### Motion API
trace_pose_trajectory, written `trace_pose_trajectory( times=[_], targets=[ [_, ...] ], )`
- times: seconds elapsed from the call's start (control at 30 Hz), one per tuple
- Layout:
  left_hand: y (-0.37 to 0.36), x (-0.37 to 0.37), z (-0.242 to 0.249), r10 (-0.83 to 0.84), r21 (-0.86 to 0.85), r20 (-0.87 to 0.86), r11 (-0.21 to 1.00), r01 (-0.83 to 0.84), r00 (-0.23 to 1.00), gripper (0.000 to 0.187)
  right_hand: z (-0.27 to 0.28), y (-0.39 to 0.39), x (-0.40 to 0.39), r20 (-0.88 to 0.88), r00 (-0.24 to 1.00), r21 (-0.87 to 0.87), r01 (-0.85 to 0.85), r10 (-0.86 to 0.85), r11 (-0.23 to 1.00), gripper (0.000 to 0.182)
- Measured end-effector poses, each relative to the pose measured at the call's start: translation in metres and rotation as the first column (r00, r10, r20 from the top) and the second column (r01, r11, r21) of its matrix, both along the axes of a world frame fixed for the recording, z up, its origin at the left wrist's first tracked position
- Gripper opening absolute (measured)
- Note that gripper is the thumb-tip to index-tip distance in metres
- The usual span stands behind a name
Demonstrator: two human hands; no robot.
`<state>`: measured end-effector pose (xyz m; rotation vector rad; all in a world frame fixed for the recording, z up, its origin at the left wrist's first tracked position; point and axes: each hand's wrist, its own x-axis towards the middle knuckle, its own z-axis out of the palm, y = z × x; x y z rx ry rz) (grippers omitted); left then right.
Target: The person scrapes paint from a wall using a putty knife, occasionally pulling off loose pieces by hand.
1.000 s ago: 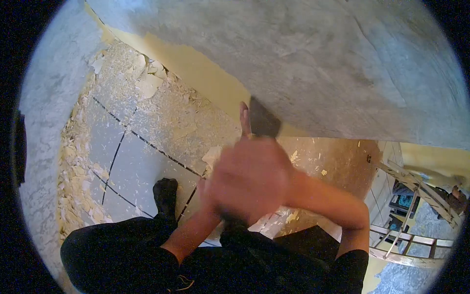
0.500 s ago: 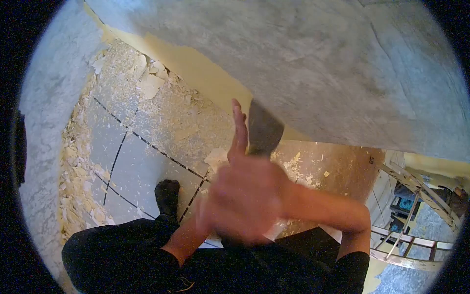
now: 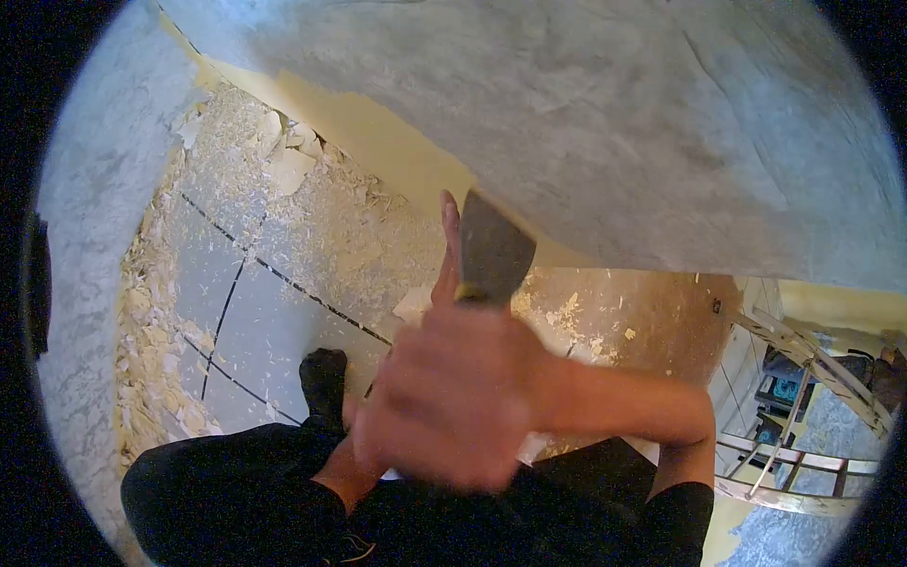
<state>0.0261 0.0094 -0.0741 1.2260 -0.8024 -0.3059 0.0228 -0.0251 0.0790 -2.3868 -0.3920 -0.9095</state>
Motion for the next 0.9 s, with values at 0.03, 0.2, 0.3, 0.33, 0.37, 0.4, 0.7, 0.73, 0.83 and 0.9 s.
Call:
trace_pose_trajectory(
  times=[0.03,0.2,0.3,0.33,0.37,0.4,0.7,0.73,0.83,0.9],
  targets=[
    [0.0,0.005,-0.001,-0.01,0.003,-0.004,1.0,0.01,1.0,0.082,-0.006,-0.003,0.002,0.0,1.0,-0.007,0.004,-0.004,1.0,0.031],
    [-0.013,0.005,0.004,-0.041,0.034,0.001,0.999,0.041,0.999,0.082,-0.002,-0.001,-0.002,-0.034,0.999,-0.007,-0.005,0.005,1.0,0.027],
    [0.031,-0.003,0.002,-0.064,0.063,-0.024,0.996,0.065,0.998,0.082,-0.015,-0.015,0.003,-0.06,0.998,0.044,-0.014,0.016,0.999,0.026],
    [0.036,-0.002,0.002,-0.071,0.066,-0.027,0.995,0.072,0.997,0.082,-0.021,-0.021,0.006,-0.059,0.998,0.083,-0.023,0.028,0.996,0.025],
    [0.036,0.0,0.002,-0.072,0.071,-0.025,0.995,0.074,0.997,0.082,-0.016,-0.018,0.005,-0.053,0.998,0.078,-0.028,0.032,0.997,0.025],
    [-0.008,0.005,0.006,-0.076,0.082,-0.022,0.994,0.077,0.997,0.082,-0.007,-0.01,0.002,-0.049,0.998,0.01,-0.028,0.029,1.0,0.022],
    [-0.007,0.013,0.002,-0.119,0.178,-0.064,0.976,0.129,0.991,0.081,-0.004,0.004,0.0,-0.022,1.0,-0.008,0.015,-0.015,1.0,0.019],
    [-0.005,0.011,0.002,-0.122,0.192,-0.077,0.972,0.135,0.99,0.081,-0.008,-0.002,0.003,-0.029,0.999,-0.002,0.013,-0.013,1.0,0.019],
    [-0.003,0.006,0.014,-0.137,0.174,-0.153,0.971,0.163,0.979,0.077,-0.016,-0.019,0.011,-0.095,0.994,0.031,-0.048,0.05,0.998,0.021],
    [0.0,0.009,0.02,-0.14,0.169,-0.211,0.969,0.178,0.967,0.072,-0.014,-0.005,0.008,-0.025,1.0,-0.004,0.003,-0.003,1.0,0.019]
  ],
)
